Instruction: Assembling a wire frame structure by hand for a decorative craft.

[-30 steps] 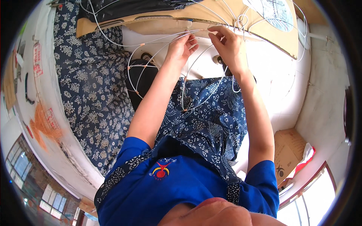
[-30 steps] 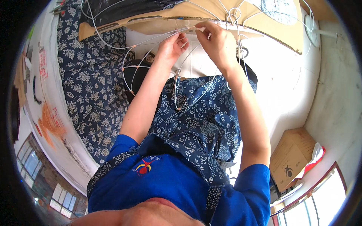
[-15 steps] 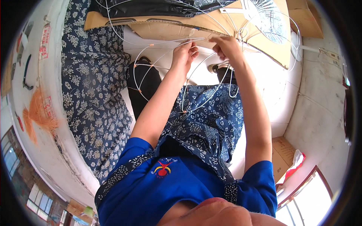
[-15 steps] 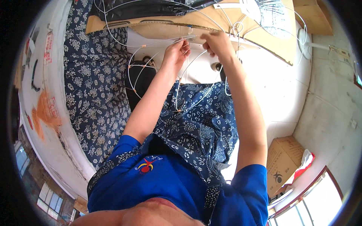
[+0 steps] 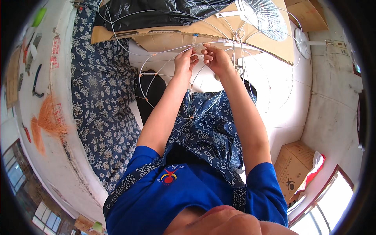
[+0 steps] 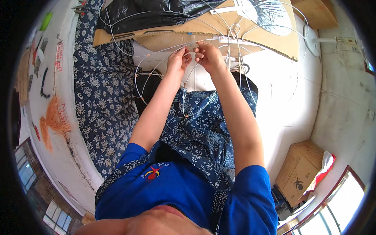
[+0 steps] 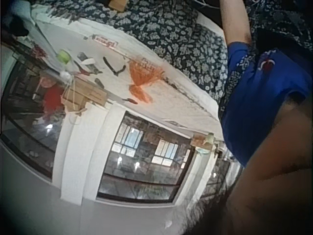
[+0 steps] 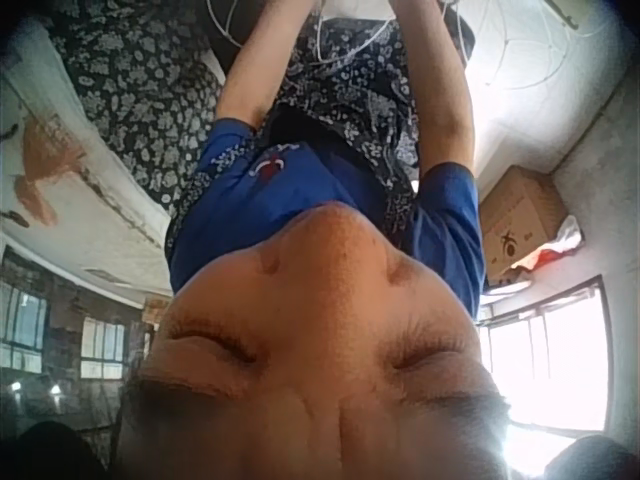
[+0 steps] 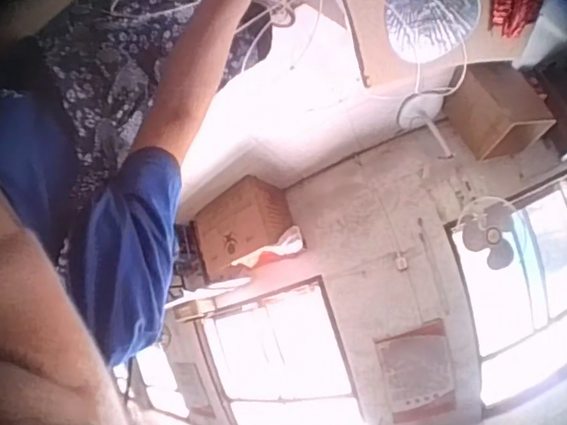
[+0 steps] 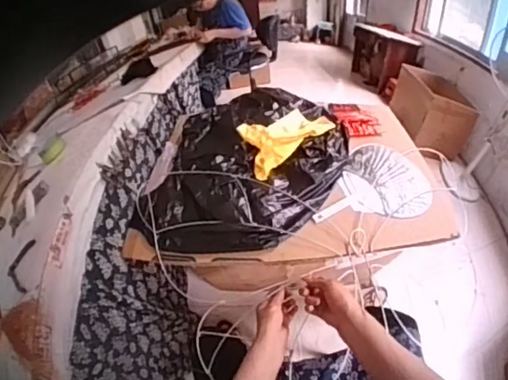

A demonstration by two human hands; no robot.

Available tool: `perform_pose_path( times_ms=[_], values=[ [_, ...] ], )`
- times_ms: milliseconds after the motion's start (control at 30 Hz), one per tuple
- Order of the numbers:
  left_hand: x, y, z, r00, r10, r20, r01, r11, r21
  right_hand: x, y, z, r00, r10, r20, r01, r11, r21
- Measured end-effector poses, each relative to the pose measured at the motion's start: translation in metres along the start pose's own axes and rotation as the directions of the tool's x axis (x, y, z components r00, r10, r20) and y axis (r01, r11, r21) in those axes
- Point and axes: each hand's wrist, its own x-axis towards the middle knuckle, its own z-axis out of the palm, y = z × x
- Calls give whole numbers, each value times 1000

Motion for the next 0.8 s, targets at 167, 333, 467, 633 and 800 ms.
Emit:
perform_pose_path(
  times_ms=[167, 333, 467, 633, 800],
  values=[
    [10, 1, -3, 999, -5, -43, 6, 999, 32, 4, 4, 2, 997, -49, 65, 51, 998, -26],
    [10, 2, -5, 997, 17, -72, -15, 999, 35, 7, 7, 3, 993, -55, 101, 58, 998, -29],
    [-8, 0, -14, 998, -36, 51, 40, 997, -71, 8, 5, 0, 992, -47, 119, 57, 995, -85],
    [-48, 13, -11, 986, -145, 76, 151, 985, -84, 8, 4, 3, 997, -63, 38, 67, 990, -123],
    [-87, 35, -12, 982, 151, 109, -183, 900, 396, 6, 2, 5, 997, -77, 0, 77, 988, -133]
  ],
)
